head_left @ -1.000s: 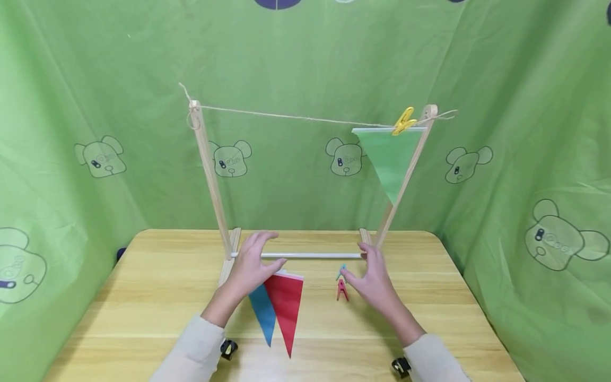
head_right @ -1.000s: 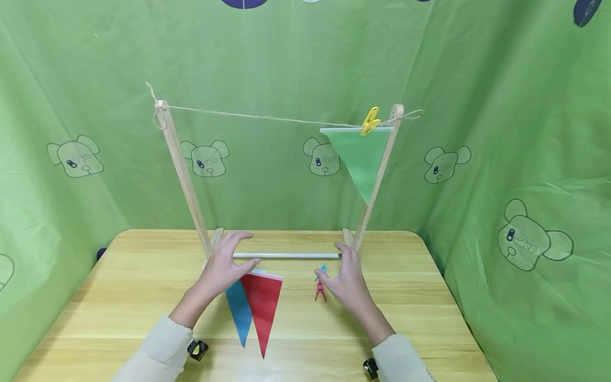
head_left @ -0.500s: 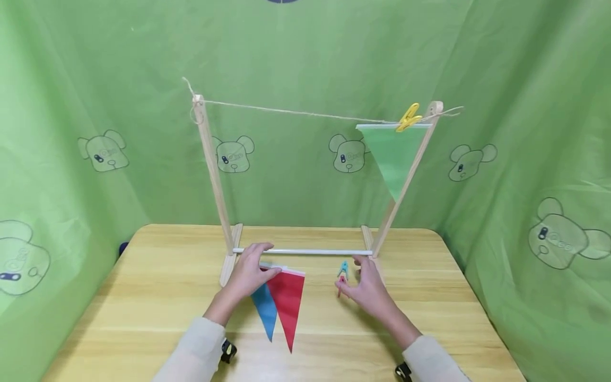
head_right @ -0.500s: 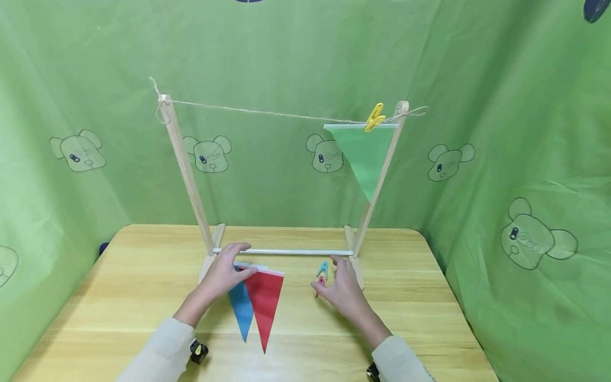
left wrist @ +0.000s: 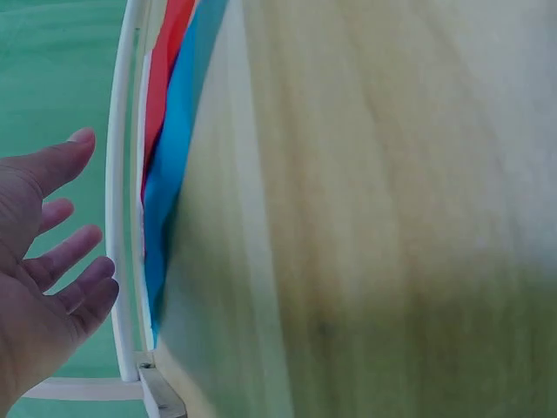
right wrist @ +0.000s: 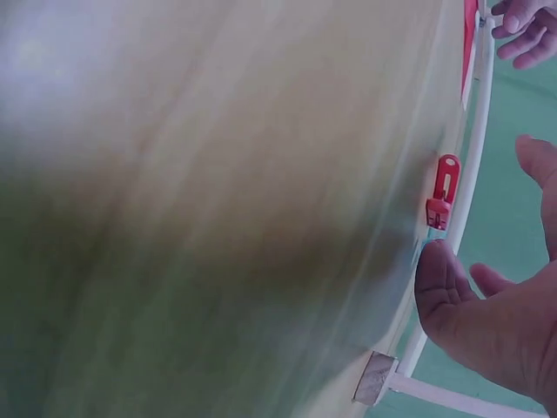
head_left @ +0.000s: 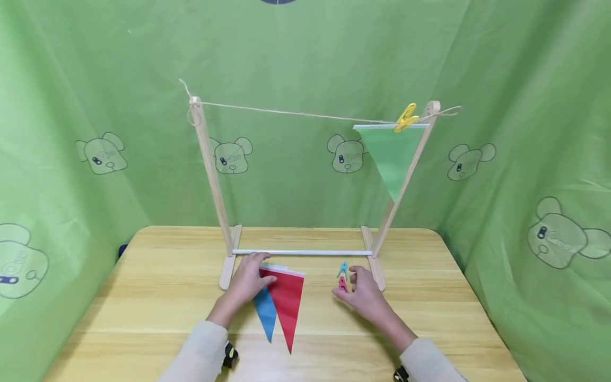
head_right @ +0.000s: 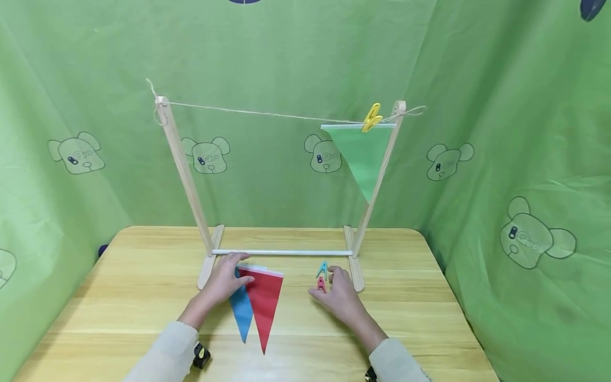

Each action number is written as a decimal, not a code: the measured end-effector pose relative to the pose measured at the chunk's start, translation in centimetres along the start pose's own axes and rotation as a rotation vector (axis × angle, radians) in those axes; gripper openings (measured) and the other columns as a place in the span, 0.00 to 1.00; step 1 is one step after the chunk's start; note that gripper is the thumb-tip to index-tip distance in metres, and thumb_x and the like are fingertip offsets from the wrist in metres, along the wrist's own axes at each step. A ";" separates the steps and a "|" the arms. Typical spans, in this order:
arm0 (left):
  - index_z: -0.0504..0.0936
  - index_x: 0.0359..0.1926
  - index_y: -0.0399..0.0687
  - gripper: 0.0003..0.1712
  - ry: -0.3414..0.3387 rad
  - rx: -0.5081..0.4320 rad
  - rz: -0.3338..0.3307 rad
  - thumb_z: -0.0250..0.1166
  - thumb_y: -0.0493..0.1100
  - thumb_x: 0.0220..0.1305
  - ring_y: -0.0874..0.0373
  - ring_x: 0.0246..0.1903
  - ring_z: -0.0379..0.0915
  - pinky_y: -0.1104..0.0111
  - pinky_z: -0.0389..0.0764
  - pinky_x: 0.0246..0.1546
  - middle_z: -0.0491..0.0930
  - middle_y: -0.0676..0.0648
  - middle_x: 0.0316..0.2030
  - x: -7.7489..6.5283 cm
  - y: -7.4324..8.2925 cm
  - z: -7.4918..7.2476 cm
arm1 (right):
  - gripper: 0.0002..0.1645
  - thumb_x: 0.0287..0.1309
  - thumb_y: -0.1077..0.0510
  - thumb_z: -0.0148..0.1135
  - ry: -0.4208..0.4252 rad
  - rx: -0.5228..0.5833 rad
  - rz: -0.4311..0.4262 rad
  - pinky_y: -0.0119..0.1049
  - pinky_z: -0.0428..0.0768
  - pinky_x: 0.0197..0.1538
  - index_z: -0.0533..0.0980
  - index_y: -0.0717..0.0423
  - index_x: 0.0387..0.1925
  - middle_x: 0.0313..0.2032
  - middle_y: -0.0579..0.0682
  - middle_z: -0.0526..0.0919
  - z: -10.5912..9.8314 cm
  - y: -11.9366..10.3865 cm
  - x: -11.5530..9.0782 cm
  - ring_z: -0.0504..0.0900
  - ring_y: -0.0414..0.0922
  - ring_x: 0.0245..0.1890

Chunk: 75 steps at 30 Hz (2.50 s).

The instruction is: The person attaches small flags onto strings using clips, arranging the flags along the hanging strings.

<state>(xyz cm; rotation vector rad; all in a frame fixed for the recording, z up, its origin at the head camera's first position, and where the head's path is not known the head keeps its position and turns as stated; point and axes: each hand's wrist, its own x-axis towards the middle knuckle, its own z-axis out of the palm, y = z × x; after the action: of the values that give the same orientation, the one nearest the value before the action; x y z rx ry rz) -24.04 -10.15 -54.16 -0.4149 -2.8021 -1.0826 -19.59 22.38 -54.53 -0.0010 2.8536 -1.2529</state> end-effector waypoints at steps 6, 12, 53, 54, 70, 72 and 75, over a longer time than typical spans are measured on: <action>0.81 0.62 0.42 0.31 -0.015 0.000 -0.038 0.78 0.43 0.59 0.41 0.60 0.72 0.50 0.81 0.60 0.80 0.40 0.58 0.3 -0.5 0.3 | 0.45 0.52 0.44 0.80 0.019 -0.067 0.016 0.50 0.85 0.55 0.70 0.69 0.59 0.51 0.63 0.80 0.2 0.1 -0.1 0.81 0.54 0.49; 0.83 0.58 0.41 0.26 -0.014 0.021 -0.024 0.77 0.42 0.60 0.41 0.58 0.72 0.51 0.80 0.59 0.80 0.39 0.55 0.5 -0.8 0.5 | 0.39 0.51 0.44 0.81 0.037 -0.090 0.019 0.47 0.85 0.51 0.74 0.67 0.51 0.47 0.60 0.81 0.5 0.4 0.0 0.81 0.52 0.47; 0.87 0.47 0.40 0.16 -0.036 0.135 0.023 0.78 0.36 0.57 0.43 0.51 0.73 0.52 0.80 0.55 0.79 0.41 0.45 0.8 -1.5 0.8 | 0.25 0.51 0.46 0.80 0.049 -0.261 -0.029 0.34 0.72 0.31 0.76 0.58 0.36 0.30 0.49 0.75 1.1 0.4 0.3 0.71 0.44 0.30; 0.87 0.46 0.40 0.16 -0.042 0.136 0.020 0.78 0.36 0.57 0.43 0.51 0.73 0.52 0.80 0.55 0.80 0.41 0.45 0.8 -1.5 0.8 | 0.25 0.51 0.46 0.80 0.048 -0.261 -0.030 0.34 0.72 0.31 0.76 0.58 0.36 0.31 0.50 0.75 1.1 0.5 0.3 0.71 0.44 0.30; 0.87 0.40 0.41 0.12 -0.099 0.161 -0.007 0.79 0.38 0.55 0.45 0.46 0.72 0.53 0.78 0.51 0.79 0.44 0.38 1.3 -1.1 0.2 | 0.18 0.53 0.55 0.78 0.019 -0.244 -0.048 0.35 0.74 0.33 0.79 0.60 0.38 0.33 0.51 0.78 0.8 0.5 0.2 0.73 0.44 0.31; 0.87 0.39 0.41 0.11 -0.105 0.160 -0.011 0.79 0.38 0.56 0.46 0.45 0.72 0.53 0.78 0.49 0.79 0.44 0.37 1.3 -1.2 0.2 | 0.18 0.53 0.56 0.78 0.014 -0.237 -0.046 0.35 0.74 0.33 0.79 0.60 0.38 0.33 0.51 0.78 0.7 0.4 0.3 0.73 0.44 0.32; 0.87 0.38 0.42 0.10 -0.113 0.154 -0.010 0.78 0.38 0.56 0.46 0.45 0.72 0.54 0.78 0.49 0.78 0.45 0.36 1.4 -1.1 0.2 | 0.17 0.53 0.56 0.78 0.007 -0.237 -0.039 0.35 0.73 0.34 0.79 0.60 0.38 0.33 0.51 0.77 0.6 0.3 0.3 0.72 0.44 0.32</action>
<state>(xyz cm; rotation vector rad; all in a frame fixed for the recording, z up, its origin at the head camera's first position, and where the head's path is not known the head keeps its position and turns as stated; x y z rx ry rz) -25.67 -10.51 -54.78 -0.4589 -2.9627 -0.8619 -19.83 22.17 -55.18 -0.0580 3.0022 -0.9138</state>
